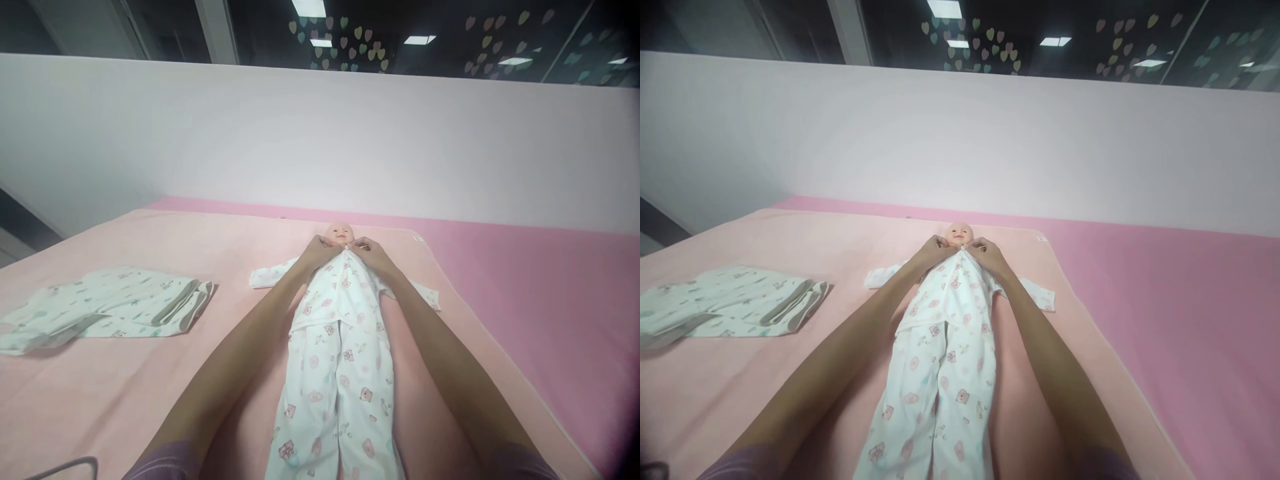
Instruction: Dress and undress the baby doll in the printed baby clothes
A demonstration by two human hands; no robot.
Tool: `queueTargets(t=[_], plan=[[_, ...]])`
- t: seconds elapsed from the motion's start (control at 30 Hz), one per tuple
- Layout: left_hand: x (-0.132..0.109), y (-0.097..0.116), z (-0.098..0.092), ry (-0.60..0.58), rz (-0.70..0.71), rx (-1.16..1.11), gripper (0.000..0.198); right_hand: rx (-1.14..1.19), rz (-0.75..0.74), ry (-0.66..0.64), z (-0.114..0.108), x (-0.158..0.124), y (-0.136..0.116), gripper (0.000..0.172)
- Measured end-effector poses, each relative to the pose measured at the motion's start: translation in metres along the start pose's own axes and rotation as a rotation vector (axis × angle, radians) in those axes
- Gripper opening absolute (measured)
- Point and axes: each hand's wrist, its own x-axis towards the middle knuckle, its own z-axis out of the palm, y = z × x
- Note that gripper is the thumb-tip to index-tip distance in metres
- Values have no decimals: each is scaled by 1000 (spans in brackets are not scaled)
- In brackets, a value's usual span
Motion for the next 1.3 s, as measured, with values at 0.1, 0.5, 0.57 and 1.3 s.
queueTargets(t=[0.1, 0.5, 0.57, 1.3], plan=[[3, 0, 8, 38, 7, 28, 49, -107, -82, 139, 13, -5, 1, 31], [-34, -72, -150, 164, 50, 713, 41, -734, 67, 183, -142, -99, 79, 39], [-43, -82, -166, 134, 3, 732, 45, -754, 178, 139, -157, -104, 87, 34], [-129, -97, -104, 273, 347, 747, 72, -849, -190, 200, -89, -178, 61, 77]])
